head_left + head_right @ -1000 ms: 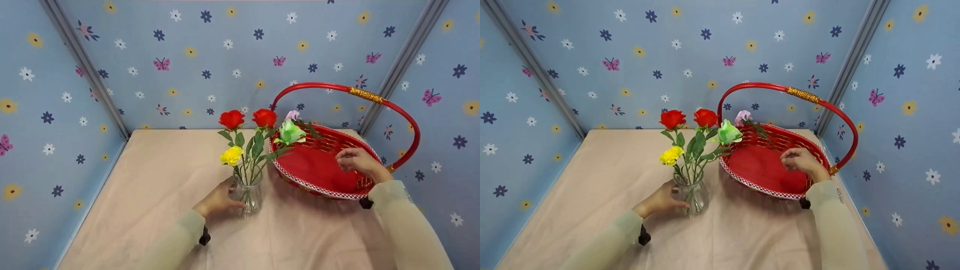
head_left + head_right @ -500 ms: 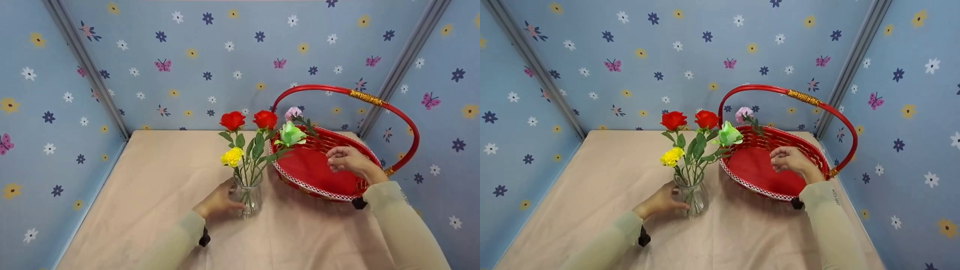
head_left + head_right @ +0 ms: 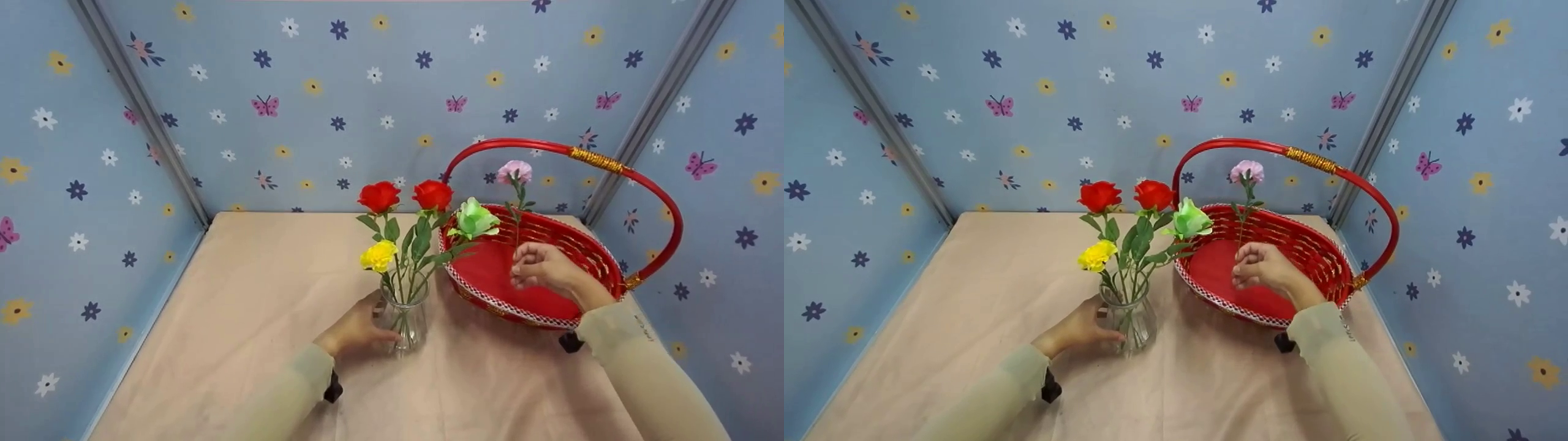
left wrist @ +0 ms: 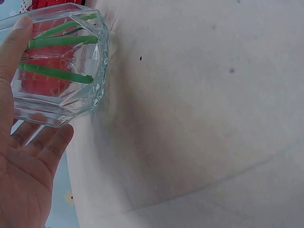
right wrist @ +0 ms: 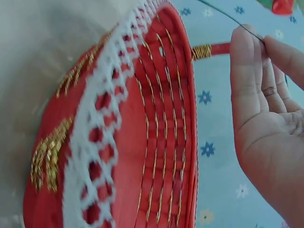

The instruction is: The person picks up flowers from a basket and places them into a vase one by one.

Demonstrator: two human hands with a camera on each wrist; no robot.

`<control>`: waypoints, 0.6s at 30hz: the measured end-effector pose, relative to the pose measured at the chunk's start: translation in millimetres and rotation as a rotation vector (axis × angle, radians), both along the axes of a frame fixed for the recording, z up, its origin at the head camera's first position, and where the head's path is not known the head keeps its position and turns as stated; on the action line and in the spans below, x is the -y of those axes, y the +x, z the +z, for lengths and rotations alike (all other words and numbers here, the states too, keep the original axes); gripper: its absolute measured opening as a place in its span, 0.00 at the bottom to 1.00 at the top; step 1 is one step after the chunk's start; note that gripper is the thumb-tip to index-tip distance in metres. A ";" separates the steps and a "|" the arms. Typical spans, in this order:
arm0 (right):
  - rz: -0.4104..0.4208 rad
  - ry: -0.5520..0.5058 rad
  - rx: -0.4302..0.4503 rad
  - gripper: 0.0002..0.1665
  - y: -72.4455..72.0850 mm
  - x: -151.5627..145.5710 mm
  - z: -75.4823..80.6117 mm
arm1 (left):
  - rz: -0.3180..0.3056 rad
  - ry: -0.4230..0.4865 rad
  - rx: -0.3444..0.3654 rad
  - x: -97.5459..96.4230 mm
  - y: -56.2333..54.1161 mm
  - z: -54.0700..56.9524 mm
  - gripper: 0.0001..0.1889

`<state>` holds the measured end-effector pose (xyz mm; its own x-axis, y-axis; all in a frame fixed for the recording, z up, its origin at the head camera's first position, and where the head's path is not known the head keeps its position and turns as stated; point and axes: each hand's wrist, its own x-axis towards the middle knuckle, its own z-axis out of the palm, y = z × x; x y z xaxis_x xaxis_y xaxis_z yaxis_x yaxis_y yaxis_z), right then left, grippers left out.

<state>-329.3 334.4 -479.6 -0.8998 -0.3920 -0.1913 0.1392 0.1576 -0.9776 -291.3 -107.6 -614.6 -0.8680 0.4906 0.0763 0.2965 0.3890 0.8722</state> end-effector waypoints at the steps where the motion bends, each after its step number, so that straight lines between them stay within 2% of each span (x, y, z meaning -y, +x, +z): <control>1: 0.004 -0.005 0.001 0.08 1.6 3.2 -0.2 | -0.004 0.004 0.000 0.2 -0.3 -0.2 0.54; 8: 0.026 -0.056 -0.018 0.10 11.6 21.9 -4.0 | -0.021 0.019 -0.005 0.5 -1.7 0.7 0.55; 12: -0.015 -0.047 -0.041 0.12 15.2 29.2 -7.2 | -0.014 0.015 0.012 0.1 -1.8 0.2 0.54; 18: -0.083 -0.004 -0.113 0.09 19.1 34.2 -12.1 | -0.018 0.009 0.019 -0.5 -0.7 1.6 0.56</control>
<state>-310.3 300.1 -491.7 -0.9449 -0.3160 -0.0853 0.0404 0.1460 -0.9885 -292.0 -107.1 -613.0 -0.8602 0.5059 0.0642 0.2868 0.3758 0.8812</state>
